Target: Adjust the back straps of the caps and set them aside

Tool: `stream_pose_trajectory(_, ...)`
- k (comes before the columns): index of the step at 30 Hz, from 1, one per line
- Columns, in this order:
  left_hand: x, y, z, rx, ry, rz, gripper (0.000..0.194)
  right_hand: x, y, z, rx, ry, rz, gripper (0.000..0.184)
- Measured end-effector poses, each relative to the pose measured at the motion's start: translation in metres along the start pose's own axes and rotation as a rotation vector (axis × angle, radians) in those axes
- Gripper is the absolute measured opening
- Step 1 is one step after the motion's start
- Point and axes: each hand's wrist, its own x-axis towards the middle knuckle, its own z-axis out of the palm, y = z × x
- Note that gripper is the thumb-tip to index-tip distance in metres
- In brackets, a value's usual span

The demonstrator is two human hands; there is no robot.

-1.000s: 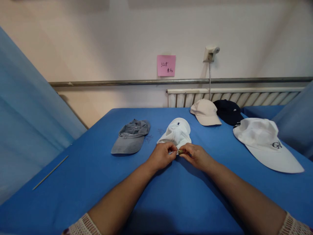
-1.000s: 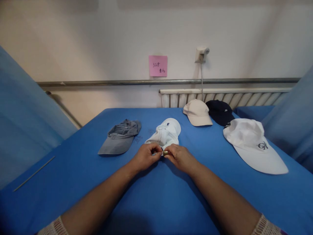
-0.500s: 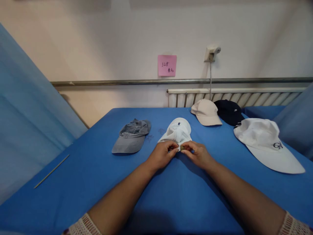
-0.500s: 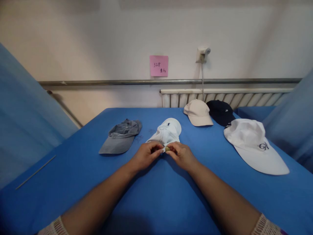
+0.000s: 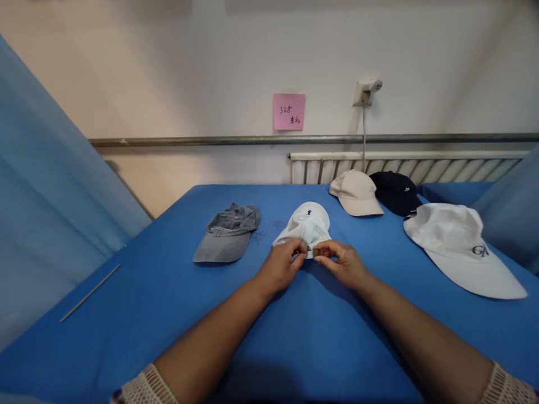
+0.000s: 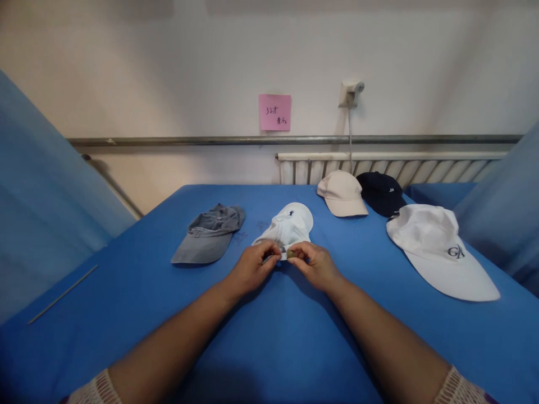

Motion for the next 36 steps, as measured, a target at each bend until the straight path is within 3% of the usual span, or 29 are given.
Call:
stream_pose_trajectory(6,-0.003,0.001,-0.001,0.016,-0.038,0.046,0.022,0.001,0.001,0.002,0.095,0.016,0.062,0.021)
stream_pose_trajectory(12,-0.003,-0.004,0.003,0.03,-0.007,0.122,0.019,0.001,0.008,0.004,0.166,0.047,0.106,0.024)
stream_pose_trajectory(19,-0.002,-0.004,0.002,-0.052,0.057,0.009,0.014,0.0,-0.009,-0.009,-0.06,0.043,-0.118,0.018)
stream_pose_trajectory(22,-0.002,-0.004,0.003,-0.103,0.058,0.0,0.013,-0.001,-0.013,-0.01,-0.061,0.042,-0.148,0.018)
stream_pose_trajectory(29,0.0,-0.011,0.01,-0.204,0.064,-0.058,0.014,-0.001,-0.003,0.003,0.278,0.047,0.138,0.022)
stream_pose_trajectory(36,0.0,-0.011,0.017,-0.285,0.095,-0.084,0.014,0.0,0.002,0.001,0.379,-0.033,0.192,0.027)
